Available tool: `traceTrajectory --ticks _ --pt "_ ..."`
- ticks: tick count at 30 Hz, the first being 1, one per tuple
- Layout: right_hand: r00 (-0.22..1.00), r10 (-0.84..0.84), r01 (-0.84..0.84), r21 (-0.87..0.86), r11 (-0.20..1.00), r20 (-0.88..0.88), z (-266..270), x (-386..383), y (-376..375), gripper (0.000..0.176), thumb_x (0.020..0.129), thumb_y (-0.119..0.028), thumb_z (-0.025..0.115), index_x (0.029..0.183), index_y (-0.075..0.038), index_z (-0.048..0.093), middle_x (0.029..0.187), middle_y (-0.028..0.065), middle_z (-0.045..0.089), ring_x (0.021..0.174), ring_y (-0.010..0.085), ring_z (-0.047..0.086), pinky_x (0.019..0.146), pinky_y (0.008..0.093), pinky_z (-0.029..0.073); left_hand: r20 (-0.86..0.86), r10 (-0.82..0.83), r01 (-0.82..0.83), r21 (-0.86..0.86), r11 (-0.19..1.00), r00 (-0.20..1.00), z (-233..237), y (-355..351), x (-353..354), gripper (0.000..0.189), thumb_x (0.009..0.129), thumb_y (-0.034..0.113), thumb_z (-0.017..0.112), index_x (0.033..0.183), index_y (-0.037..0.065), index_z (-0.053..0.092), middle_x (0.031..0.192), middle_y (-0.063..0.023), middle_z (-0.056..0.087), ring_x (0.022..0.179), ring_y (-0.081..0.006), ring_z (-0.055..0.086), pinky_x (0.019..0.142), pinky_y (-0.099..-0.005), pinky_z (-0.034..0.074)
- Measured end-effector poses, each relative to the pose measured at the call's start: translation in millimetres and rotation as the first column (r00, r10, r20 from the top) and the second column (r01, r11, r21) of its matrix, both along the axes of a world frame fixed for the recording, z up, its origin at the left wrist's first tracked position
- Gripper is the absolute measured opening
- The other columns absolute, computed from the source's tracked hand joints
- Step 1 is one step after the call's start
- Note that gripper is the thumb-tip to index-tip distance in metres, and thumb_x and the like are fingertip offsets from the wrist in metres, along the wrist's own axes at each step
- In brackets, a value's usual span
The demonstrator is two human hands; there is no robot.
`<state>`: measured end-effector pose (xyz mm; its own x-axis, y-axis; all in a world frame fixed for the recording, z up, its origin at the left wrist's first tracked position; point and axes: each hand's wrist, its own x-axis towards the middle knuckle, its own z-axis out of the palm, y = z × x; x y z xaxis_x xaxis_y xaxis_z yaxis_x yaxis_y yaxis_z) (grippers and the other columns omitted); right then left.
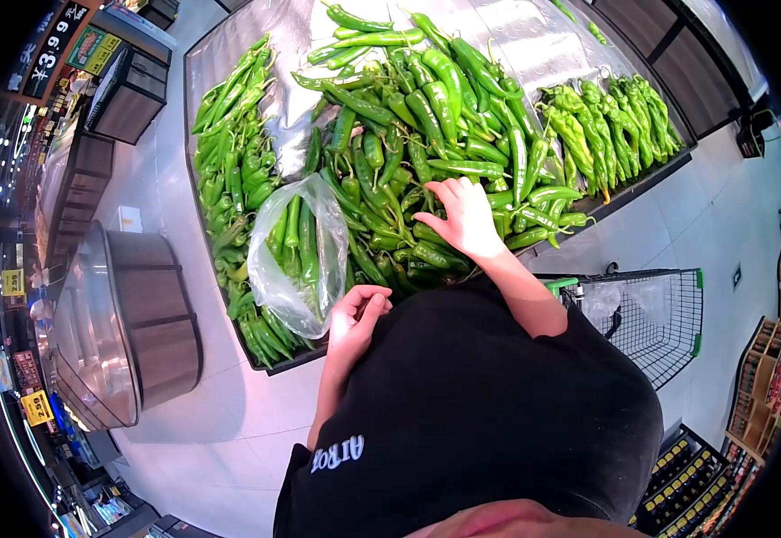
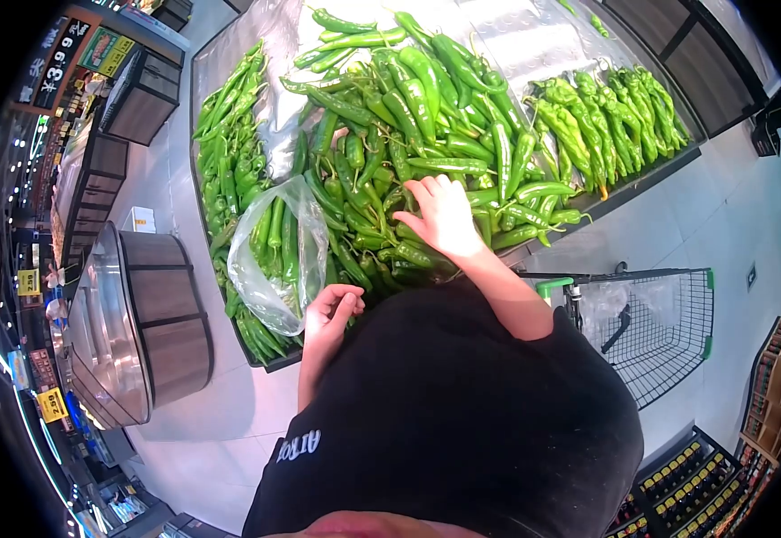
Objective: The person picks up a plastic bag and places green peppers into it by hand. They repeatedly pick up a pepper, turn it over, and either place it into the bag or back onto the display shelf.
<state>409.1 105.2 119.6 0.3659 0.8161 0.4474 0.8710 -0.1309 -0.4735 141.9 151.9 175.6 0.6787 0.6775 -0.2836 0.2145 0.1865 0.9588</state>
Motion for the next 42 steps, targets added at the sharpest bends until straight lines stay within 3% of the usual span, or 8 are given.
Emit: traceTrajectory --ticks 8,14,19,23,28,32,36,42 --pt "0.815 -0.576 0.538 0.284 0.794 0.067 -3.3 74.8 -22.6 0.036 0.085 -0.021 0.076 0.112 -0.003 0.061 0.102 0.0155 0.062 0.094 0.0335 0.062 0.083 0.0419 0.05 0.009 0.0 0.0 -0.012 1.0 1.0 -6.6 -0.7 -8.2 0.02 0.1 0.016 0.061 0.111 0.0 0.066 0.089 -0.0018 0.067 0.081 -0.0081 0.061 0.078 -0.0218 0.049" --pt "0.819 -0.559 0.558 0.053 0.828 0.131 -22.7 107.3 -28.0 0.049 0.083 -0.024 0.077 0.124 -0.006 0.058 0.106 0.0142 0.064 0.096 0.0321 0.064 0.081 0.0396 0.052 -0.024 -0.043 0.042 -0.033 0.999 0.999 1.2 -0.9 -2.4 0.02 0.1 0.016 0.062 0.111 0.0 0.066 0.09 -0.001 0.068 0.084 -0.0067 0.061 0.08 -0.0212 0.049" --pt "0.853 -0.522 0.487 0.359 0.796 0.0 -12.2 115.1 -22.0 0.041 0.085 -0.02 0.075 0.12 -0.004 0.062 0.094 0.0137 0.063 0.08 0.0333 0.061 0.073 0.0401 0.051 -0.02 -0.035 0.034 -0.019 0.999 0.999 -0.2 -2.6 -4.5 0.02 0.1 0.016 0.062 0.112 0.0 0.066 0.091 -0.0012 0.068 0.084 -0.0069 0.062 0.08 -0.0214 0.049" --pt "0.753 -0.038 0.419 0.435 0.797 -0.657 45.4 76.7 -29.1 0.039 0.088 -0.008 0.075 0.124 -0.003 0.063 0.095 0.0019 0.07 0.065 0.0032 0.05 0.062 0.0173 0.042 0.004 -0.029 0.029 0.009 1.0 1.0 3.6 -3.9 -7.0 0.019 0.1 0.013 0.06 0.112 -0.001 0.066 0.091 -0.0025 0.068 0.084 -0.0078 0.062 0.08 -0.022 0.05" --pt "0.116 0.669 0.099 0.679 0.727 -0.734 82.4 4.1 -30.9 0.032 0.094 0.003 0.058 0.125 0.001 0.053 0.117 0.0245 0.067 0.085 0.0202 0.068 0.077 0.0305 0.056 0.149 0.058 -0.068 0.063 0.996 0.987 28.6 2.9 2.0 0.029 0.098 0.003 0.061 0.126 -0.002 0.057 0.099 -0.0057 0.068 0.09 -0.0118 0.064 0.087 -0.0264 0.052" --pt "-0.235 0.652 -0.055 0.679 0.732 -0.721 71.7 -28.1 -21.9 0.031 0.098 -0.004 0.058 0.126 0.0 0.047 0.132 0.0281 0.058 0.095 0.0245 0.069 0.087 0.0354 0.056 0.181 0.128 -0.167 0.221 0.961 0.975 54.8 1.7 11.7 0.047 0.093 -0.001 0.066 0.137 0.001 0.05 0.1 -0.0062 0.067 0.095 -0.0134 0.065 0.093 -0.0284 0.05" --pt "-0.284 0.587 -0.142 0.639 0.756 -0.758 65.5 -42.8 -15.4 0.036 0.099 -0.007 0.059 0.132 -0.001 0.046 0.134 0.0251 0.058 0.098 0.0228 0.069 0.088 0.0356 0.056 0.215 0.2 -0.262 0.316 0.912 0.956 57.1 -2.0 9.8 0.037 0.091 -0.003 0.068 0.127 -0.003 0.06 0.112 -0.0102 0.069 0.106 -0.0144 0.065 0.094 -0.0287 0.05" --pt "-0.176 0.627 -0.204 0.652 0.731 -0.759 63.4 -46.4 -13.0 0.046 0.096 -0.004 0.06 0.14 -0.001 0.044 0.134 0.0221 0.059 0.093 0.0186 0.067 0.086 0.0329 0.055 0.143 0.326 -0.356 0.345 0.869 0.934 54.9 -0.7 3.6 0.021 0.097 0.005 0.061 0.116 -0.004 0.065 0.081 -0.0089 0.073 0.074 -0.0115 0.068 0.072 -0.0249 0.054"
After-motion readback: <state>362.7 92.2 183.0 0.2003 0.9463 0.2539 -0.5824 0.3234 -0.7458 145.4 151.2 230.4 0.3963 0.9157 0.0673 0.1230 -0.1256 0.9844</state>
